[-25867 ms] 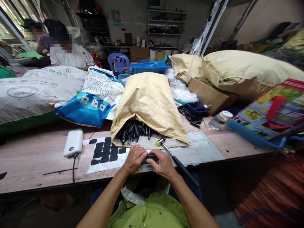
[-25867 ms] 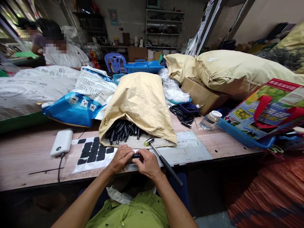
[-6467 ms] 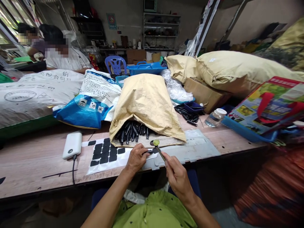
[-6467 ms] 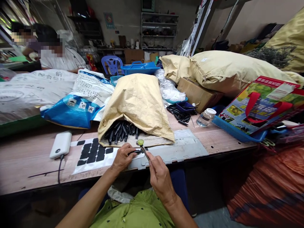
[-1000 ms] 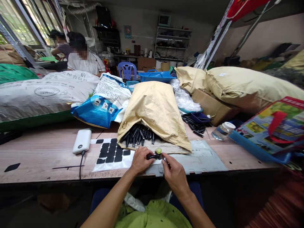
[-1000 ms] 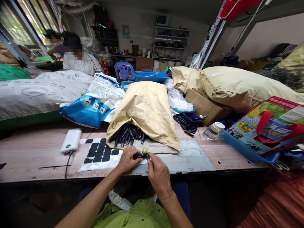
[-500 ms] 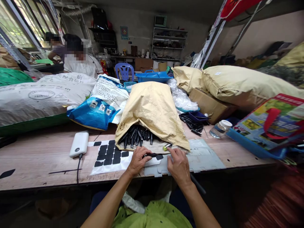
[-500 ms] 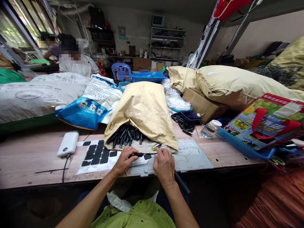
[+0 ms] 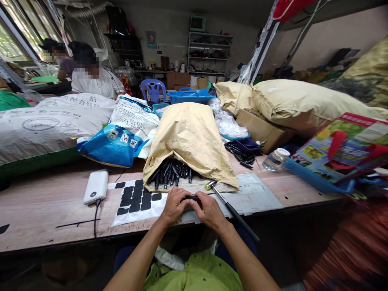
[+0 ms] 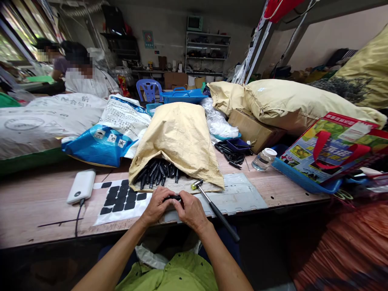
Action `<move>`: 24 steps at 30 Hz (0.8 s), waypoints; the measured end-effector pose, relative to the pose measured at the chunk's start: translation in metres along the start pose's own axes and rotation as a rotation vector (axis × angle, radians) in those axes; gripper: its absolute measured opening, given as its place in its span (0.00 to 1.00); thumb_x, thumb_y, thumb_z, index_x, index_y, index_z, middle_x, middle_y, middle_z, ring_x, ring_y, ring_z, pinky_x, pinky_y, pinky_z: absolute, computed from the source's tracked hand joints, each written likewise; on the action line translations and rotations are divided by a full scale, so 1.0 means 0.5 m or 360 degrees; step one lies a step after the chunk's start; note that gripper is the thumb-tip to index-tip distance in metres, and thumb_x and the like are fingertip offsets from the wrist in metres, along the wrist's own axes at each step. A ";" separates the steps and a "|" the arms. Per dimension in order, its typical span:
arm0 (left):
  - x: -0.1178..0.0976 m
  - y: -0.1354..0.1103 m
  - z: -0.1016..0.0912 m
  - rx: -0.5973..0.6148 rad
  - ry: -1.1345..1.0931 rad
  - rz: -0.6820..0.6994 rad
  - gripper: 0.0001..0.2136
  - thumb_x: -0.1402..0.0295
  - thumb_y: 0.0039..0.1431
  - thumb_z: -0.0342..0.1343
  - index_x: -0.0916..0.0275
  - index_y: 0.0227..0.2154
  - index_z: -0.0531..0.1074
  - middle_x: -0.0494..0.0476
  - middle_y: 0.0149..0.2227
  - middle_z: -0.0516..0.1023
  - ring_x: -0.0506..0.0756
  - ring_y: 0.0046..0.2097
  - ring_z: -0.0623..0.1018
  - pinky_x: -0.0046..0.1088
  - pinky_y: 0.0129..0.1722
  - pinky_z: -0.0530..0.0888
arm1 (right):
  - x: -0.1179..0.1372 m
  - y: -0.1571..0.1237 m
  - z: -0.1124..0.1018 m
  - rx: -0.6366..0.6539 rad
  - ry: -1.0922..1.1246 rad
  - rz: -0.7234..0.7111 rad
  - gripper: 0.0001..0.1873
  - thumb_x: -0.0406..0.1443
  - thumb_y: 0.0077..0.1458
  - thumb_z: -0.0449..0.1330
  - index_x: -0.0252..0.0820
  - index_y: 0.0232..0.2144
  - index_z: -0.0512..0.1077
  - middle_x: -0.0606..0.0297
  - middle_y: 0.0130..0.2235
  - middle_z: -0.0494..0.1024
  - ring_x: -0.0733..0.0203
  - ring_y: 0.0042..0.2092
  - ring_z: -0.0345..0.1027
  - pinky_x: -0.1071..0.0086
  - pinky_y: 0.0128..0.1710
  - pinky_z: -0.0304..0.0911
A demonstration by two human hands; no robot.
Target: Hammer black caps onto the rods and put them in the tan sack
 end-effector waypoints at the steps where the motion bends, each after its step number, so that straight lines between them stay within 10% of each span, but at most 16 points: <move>1: 0.002 0.000 0.002 0.0006 0.0017 0.0006 0.09 0.63 0.65 0.56 0.56 0.41 0.80 0.56 0.40 0.82 0.60 0.46 0.71 0.40 0.50 0.64 | -0.002 0.000 0.003 -0.0012 -0.0014 -0.0004 0.11 0.42 0.67 0.54 0.42 0.35 0.69 0.66 0.31 0.73 0.61 0.33 0.66 0.71 0.34 0.56; 24: -0.002 -0.007 -0.007 0.0098 -0.0137 -0.0068 0.16 0.60 0.70 0.47 0.56 0.38 0.81 0.54 0.35 0.80 0.60 0.45 0.70 0.42 0.51 0.60 | -0.009 -0.005 0.009 -0.0077 0.0263 0.0080 0.16 0.43 0.54 0.65 0.43 0.25 0.64 0.71 0.24 0.66 0.64 0.28 0.59 0.72 0.30 0.50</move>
Point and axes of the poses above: each hand's wrist, its own y-axis towards the middle knuckle, its own z-axis out of the palm, x = y × z, the point moved 5 cm from there along y, towards the middle knuckle
